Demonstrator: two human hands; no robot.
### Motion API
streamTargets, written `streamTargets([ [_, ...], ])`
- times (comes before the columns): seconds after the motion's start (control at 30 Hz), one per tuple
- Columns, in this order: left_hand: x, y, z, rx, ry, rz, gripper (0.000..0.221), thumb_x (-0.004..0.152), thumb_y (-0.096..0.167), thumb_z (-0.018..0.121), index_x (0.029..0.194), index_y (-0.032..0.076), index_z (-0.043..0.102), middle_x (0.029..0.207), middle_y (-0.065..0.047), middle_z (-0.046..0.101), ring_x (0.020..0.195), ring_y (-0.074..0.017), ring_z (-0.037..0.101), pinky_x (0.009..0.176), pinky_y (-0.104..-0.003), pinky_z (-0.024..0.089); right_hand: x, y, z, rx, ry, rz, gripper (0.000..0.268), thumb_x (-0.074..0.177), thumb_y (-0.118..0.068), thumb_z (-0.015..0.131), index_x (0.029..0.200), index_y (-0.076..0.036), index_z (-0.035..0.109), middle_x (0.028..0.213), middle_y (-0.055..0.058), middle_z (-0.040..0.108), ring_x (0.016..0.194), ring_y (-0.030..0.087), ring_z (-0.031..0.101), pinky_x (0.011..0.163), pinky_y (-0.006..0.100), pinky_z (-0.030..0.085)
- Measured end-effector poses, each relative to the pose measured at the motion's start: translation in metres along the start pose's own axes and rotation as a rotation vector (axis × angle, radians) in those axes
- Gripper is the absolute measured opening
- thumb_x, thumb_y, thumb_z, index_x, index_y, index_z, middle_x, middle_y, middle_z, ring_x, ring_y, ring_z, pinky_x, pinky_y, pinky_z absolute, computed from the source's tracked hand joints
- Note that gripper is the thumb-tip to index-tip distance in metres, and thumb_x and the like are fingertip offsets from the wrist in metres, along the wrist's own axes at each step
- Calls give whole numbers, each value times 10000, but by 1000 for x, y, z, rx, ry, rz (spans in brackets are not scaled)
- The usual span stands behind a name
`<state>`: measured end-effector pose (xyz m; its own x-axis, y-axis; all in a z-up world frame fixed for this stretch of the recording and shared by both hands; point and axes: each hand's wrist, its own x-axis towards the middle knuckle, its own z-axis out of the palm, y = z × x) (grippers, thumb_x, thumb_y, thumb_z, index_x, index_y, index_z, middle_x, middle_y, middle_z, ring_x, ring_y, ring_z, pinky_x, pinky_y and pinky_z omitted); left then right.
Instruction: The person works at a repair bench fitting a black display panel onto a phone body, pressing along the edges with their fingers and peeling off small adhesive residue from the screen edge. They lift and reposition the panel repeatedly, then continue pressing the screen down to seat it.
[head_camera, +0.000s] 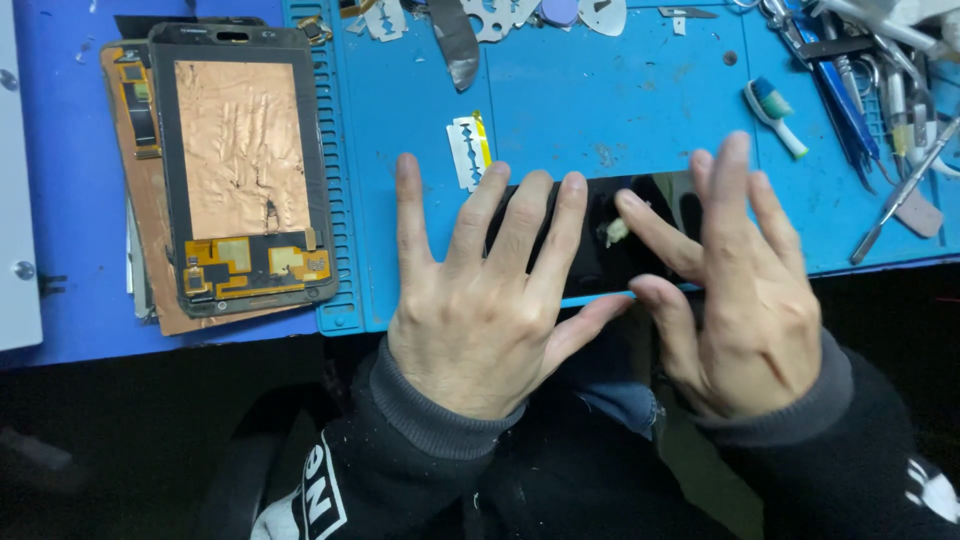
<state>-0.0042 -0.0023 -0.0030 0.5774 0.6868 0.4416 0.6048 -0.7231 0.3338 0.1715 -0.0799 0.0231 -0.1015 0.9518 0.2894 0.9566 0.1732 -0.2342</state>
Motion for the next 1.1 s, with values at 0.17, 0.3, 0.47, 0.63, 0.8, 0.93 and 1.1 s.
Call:
streamTargets([
  [0.17, 1, 0, -3, -11, 12, -12, 770, 882, 584, 776, 1386, 19, 635, 1331, -155, 587, 1297, -344, 544, 1173, -738, 175, -7, -7, -16, 56, -45, 58, 737, 914, 12, 661, 1523, 194, 289, 1307, 208, 708, 1404, 382, 563, 1276, 542, 317],
  [0.3, -1, 0, -2, -16, 18, -10, 768, 874, 559, 798, 1392, 19, 622, 1332, -151, 582, 1291, -343, 542, 1180, -731, 181, 3, 3, -20, -106, -71, -54, 567, 836, 20, 792, 1375, 108, 639, 1346, 181, 722, 1366, 361, 621, 1201, 526, 428],
  [0.47, -2, 0, 2, 19, 28, -10, 779, 871, 605, 784, 1392, 43, 640, 1329, -138, 582, 1307, -332, 525, 1183, -734, 155, 15, 12, -17, -142, -22, -157, 405, 856, 67, 796, 1247, -28, 757, 1090, 96, 757, 1295, 385, 640, 1164, 558, 469],
  [0.63, -3, 1, -2, -22, 32, -6, 773, 842, 525, 827, 1398, 30, 619, 1326, -141, 558, 1292, -336, 515, 1190, -734, 153, 18, 15, -16, -134, 49, -264, 368, 807, 105, 774, 1134, -61, 805, 1042, 70, 715, 1220, 380, 640, 1049, 482, 497],
  [0.8, -3, 1, 1, 20, 26, -2, 747, 891, 573, 763, 1392, 33, 637, 1306, -138, 564, 1279, -332, 532, 1185, -735, 143, 12, 24, -28, -99, -35, -102, 273, 847, 118, 821, 1097, 34, 749, 1129, 176, 709, 1141, 337, 652, 1002, 428, 542],
  [0.93, -4, 1, 4, 38, 33, 3, 752, 906, 606, 736, 1398, 45, 642, 1327, -134, 572, 1290, -337, 538, 1183, -736, 152, 4, 29, -33, -43, 11, -7, 286, 941, 207, 801, 1208, 158, 713, 1175, 271, 651, 821, 276, 653, 751, 353, 574],
  [1.1, -3, 1, 1, 32, 29, -4, 753, 895, 599, 746, 1389, 41, 637, 1317, -131, 565, 1280, -326, 530, 1179, -743, 165, 2, 32, -29, -31, 17, -32, 435, 970, 253, 758, 1363, 64, 759, 1126, 232, 565, 754, 216, 526, 646, 305, 510],
])
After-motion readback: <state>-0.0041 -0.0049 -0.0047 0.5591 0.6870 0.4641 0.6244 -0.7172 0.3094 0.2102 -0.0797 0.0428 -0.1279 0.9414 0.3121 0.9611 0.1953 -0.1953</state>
